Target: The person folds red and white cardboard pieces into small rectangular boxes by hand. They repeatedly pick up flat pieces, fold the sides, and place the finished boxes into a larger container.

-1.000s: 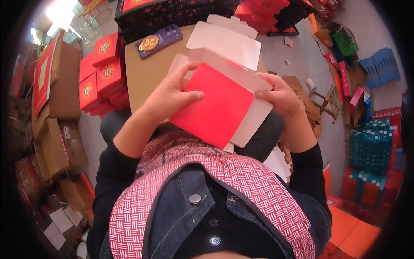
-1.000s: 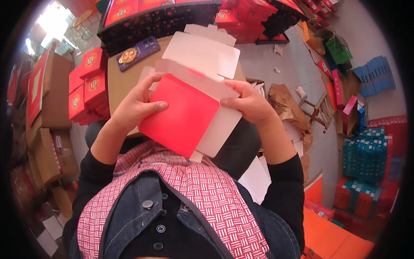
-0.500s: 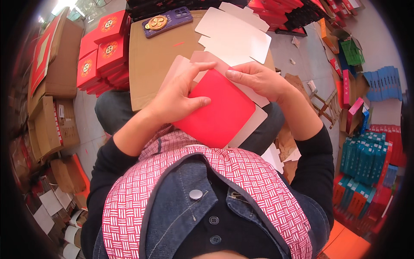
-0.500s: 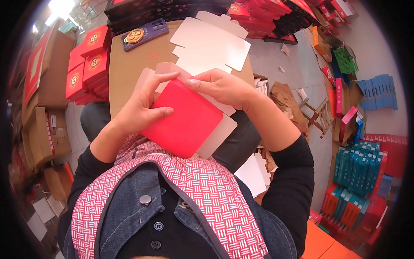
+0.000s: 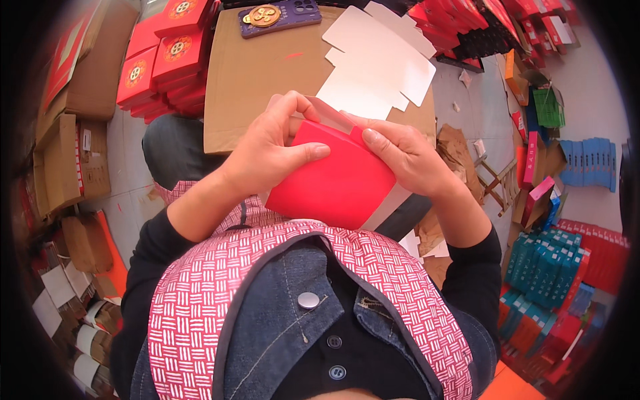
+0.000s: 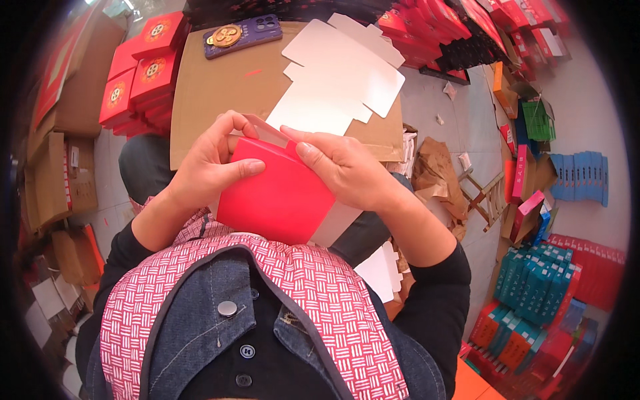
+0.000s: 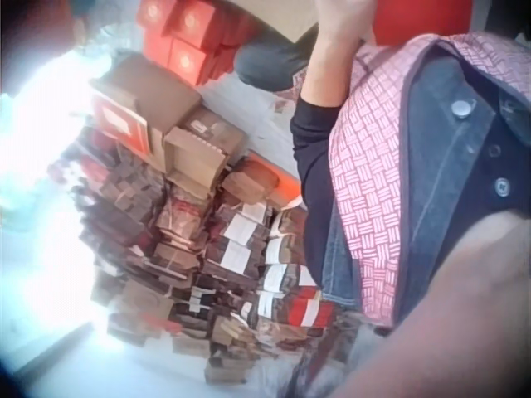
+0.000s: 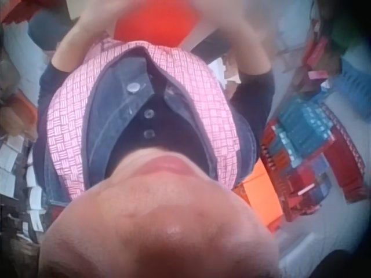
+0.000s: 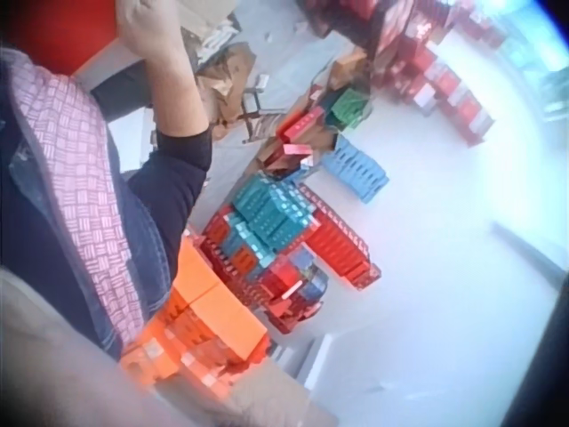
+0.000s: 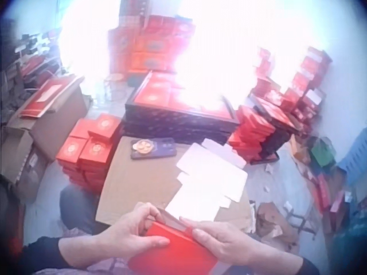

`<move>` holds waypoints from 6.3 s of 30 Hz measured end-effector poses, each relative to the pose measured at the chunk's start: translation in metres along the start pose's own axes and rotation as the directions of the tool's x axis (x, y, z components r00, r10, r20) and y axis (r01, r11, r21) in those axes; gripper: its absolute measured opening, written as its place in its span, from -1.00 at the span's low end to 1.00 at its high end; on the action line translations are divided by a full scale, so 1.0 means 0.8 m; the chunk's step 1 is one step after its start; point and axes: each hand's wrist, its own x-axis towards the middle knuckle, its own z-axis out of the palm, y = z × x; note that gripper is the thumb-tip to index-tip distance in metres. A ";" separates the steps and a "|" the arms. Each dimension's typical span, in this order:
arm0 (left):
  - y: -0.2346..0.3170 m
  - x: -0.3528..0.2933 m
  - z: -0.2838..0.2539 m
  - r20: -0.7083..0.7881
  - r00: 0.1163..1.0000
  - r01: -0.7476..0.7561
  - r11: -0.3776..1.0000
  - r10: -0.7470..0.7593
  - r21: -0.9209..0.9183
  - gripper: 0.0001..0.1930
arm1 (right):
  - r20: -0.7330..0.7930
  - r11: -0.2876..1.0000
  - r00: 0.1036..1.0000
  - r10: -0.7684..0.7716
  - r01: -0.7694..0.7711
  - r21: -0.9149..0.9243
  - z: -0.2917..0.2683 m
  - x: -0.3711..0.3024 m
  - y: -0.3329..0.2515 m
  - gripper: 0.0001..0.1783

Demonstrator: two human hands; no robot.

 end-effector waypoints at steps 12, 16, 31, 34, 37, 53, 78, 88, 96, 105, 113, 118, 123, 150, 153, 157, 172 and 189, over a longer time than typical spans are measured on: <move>-0.005 -0.016 0.011 -0.129 0.989 0.053 0.980 -0.078 -0.190 -0.63 | 0.030 0.995 0.999 -0.038 0.041 -0.092 0.008 0.002 -0.007 -0.58; -0.003 -0.017 0.011 -0.078 0.980 0.160 0.958 -0.183 -0.237 -0.74 | 0.033 0.995 0.999 -0.026 0.029 -0.094 0.011 0.006 -0.008 -0.58; -0.014 -0.006 0.004 -0.247 0.967 0.019 0.982 -0.066 -0.188 -0.80 | 0.136 0.988 0.981 -0.136 0.123 0.096 -0.009 0.000 -0.002 -0.54; -0.010 -0.005 0.007 -0.203 0.976 0.016 0.958 -0.077 -0.286 -0.81 | 0.220 0.990 0.966 -0.136 0.125 0.062 -0.018 0.002 -0.002 -0.50; -0.012 -0.002 0.005 -0.208 0.976 0.002 0.961 -0.062 -0.278 -0.82 | 0.259 0.995 0.961 -0.098 0.096 0.021 -0.017 0.005 -0.006 -0.50; 0.025 0.033 -0.063 -0.352 0.573 -0.170 0.528 0.740 0.832 -0.62 | -0.221 0.958 0.975 -0.010 0.073 0.278 -0.009 0.020 0.005 -0.52; -0.038 0.050 -0.062 -0.314 0.947 -0.068 0.914 -0.067 -0.401 -0.71 | -0.525 0.781 0.831 0.186 0.199 0.592 0.042 0.059 0.070 -0.68; -0.037 0.040 -0.055 -0.257 0.966 -0.087 0.890 -0.035 -0.448 -0.76 | -0.808 0.682 0.587 -0.050 0.611 0.402 0.059 0.071 0.053 -0.85; -0.026 0.033 -0.039 -0.250 0.956 -0.179 0.981 0.154 -0.080 -0.80 | -0.275 0.829 0.955 0.112 0.063 0.555 -0.006 0.067 0.018 -0.83; -0.012 0.032 -0.039 -0.203 0.933 -0.288 0.954 0.298 0.079 -0.82 | -0.048 0.820 0.989 0.137 -0.086 0.566 -0.026 0.086 0.011 -0.71; -0.013 0.029 -0.034 -0.231 0.937 -0.284 0.956 0.261 -0.072 -0.80 | 0.103 0.917 0.988 0.113 -0.144 0.371 -0.025 0.087 -0.003 -0.65; -0.011 0.031 -0.032 -0.226 0.914 -0.358 0.932 0.336 -0.063 -0.72 | 0.045 0.946 0.998 0.045 -0.057 0.320 -0.022 0.087 -0.001 -0.65; -0.012 0.030 -0.039 -0.180 0.925 -0.348 0.936 0.334 -0.051 -0.70 | 0.037 0.939 0.999 -0.006 -0.007 0.343 -0.022 0.087 -0.001 -0.66; -0.009 0.030 -0.037 -0.161 0.911 -0.371 0.925 0.380 0.086 -0.84 | -0.001 0.908 0.999 -0.054 0.050 0.416 -0.016 0.086 0.000 -0.75; -0.008 0.029 -0.036 -0.209 0.910 -0.368 0.930 0.358 -0.008 -0.85 | -0.031 0.811 0.983 0.182 -0.133 0.570 -0.016 0.082 -0.007 -0.72; -0.010 0.025 -0.041 -0.268 0.893 -0.382 0.924 0.361 -0.025 -0.85 | -0.435 0.771 0.894 0.109 0.201 0.604 -0.013 0.060 0.017 -0.66; -0.018 0.033 -0.023 -0.409 0.858 -0.365 0.929 0.311 -0.060 -0.85 | -0.743 0.881 0.621 -0.249 0.463 0.092 0.066 0.027 0.023 -0.76; -0.020 0.035 -0.031 -0.397 0.900 -0.258 0.954 0.182 -0.149 -0.86 | -0.541 0.931 0.769 -0.339 0.355 -0.078 0.038 0.036 0.016 -0.59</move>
